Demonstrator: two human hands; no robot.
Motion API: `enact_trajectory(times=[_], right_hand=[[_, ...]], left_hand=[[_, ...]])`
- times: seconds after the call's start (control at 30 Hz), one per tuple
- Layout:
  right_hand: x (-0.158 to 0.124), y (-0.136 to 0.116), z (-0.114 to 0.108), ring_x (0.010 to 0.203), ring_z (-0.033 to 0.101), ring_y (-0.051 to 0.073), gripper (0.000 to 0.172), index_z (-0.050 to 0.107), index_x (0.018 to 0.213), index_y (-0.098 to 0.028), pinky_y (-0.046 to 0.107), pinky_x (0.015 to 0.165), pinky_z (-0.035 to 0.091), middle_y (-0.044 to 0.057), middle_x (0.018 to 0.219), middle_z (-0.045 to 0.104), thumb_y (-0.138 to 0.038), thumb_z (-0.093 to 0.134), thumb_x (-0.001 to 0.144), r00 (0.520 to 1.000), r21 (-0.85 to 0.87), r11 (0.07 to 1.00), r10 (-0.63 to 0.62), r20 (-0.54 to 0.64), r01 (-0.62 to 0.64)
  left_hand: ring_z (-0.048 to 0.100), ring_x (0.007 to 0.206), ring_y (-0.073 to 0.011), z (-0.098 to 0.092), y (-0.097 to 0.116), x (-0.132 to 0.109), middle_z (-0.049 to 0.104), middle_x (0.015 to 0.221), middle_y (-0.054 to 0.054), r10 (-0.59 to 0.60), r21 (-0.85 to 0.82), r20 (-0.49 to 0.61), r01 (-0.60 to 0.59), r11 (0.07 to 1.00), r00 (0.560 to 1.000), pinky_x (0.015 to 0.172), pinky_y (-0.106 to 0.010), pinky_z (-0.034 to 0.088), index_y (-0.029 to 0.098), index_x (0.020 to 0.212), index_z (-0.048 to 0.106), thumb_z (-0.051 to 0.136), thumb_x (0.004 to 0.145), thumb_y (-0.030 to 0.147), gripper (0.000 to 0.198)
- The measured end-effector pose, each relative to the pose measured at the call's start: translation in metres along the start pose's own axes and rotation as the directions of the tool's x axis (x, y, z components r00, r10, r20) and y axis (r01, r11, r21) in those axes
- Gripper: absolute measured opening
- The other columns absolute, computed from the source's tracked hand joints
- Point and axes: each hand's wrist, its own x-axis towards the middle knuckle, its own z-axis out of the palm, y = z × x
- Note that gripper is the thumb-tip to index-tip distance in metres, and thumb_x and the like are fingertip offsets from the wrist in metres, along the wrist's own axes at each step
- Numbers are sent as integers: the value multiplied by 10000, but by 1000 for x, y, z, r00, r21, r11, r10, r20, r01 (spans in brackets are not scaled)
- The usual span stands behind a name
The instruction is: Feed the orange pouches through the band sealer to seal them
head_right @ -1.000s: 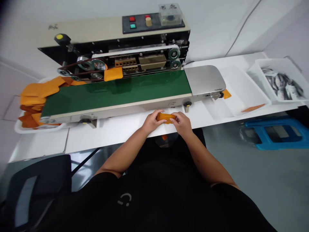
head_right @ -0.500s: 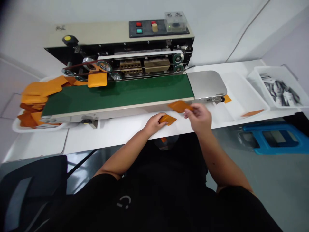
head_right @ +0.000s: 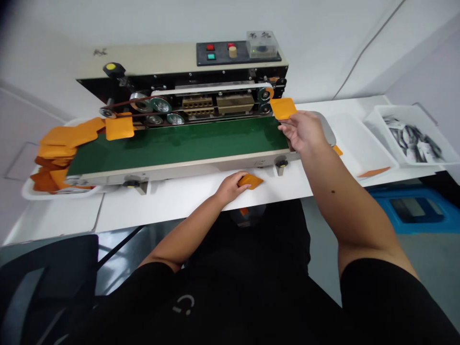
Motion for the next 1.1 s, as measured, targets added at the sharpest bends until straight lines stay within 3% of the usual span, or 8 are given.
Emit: enact_trajectory(times=[0.17, 0.43, 0.57, 0.83, 1.0, 1.1], right_hand=[[-1, -1, 19, 613, 674, 140, 149, 584, 960, -181, 231, 475, 584, 67, 815, 719, -87, 603, 846, 999, 18, 1000, 7, -52, -6], [-6, 0, 10, 611, 701, 147, 192, 547, 1016, -193, 233, 478, 609, 48, 838, 722, -92, 599, 861, 995, 30, 999, -26, -95, 29], [-7, 0, 18, 614, 699, 140, 236, 540, 1067, -194, 222, 492, 616, 41, 823, 717, -90, 606, 866, 995, 18, 1000, -13, -103, 15], [-9, 3, 51, 663, 708, 133, 238, 512, 1054, -202, 164, 455, 531, 58, 942, 730, -86, 642, 892, 997, -116, 992, 52, 58, -45], [-41, 6, 44, 568, 667, 115, 286, 468, 1126, -248, 168, 433, 491, 30, 923, 739, -271, 688, 944, 991, -188, 981, -28, 127, 52], [-79, 33, 22, 527, 643, 120, 344, 486, 1141, -258, 191, 414, 456, 11, 886, 719, -353, 724, 911, 974, -198, 961, -165, 153, 194]], left_hand=[[710, 1144, -262, 1, -2, 0, 738, 1306, -66, 0, -3, 16, 0, 1000, 1000, 997, -371, 540, 267, 1386, 624, 723, 952, 320, 448], [712, 1150, -273, 0, 1, 0, 741, 1309, -73, 13, -6, 36, -13, 1000, 999, 999, -383, 536, 258, 1381, 627, 716, 963, 328, 433], [710, 1152, -276, 1, -1, 0, 737, 1318, -80, 21, -6, 31, -21, 1000, 999, 1000, -390, 541, 260, 1384, 626, 724, 956, 321, 443], [713, 1134, -263, 2, -3, 0, 740, 1289, -82, 20, -13, -2, -20, 1000, 1000, 1005, -383, 548, 250, 1357, 636, 745, 928, 285, 444], [709, 1125, -260, 0, -1, 0, 741, 1261, -86, 10, -25, -15, -10, 1000, 1000, 992, -373, 541, 231, 1338, 636, 737, 924, 272, 428], [715, 1048, -253, -1, 2, 0, 755, 1179, -75, -19, -34, -21, 19, 999, 1000, 923, -356, 545, 224, 1270, 658, 746, 912, 292, 375]])
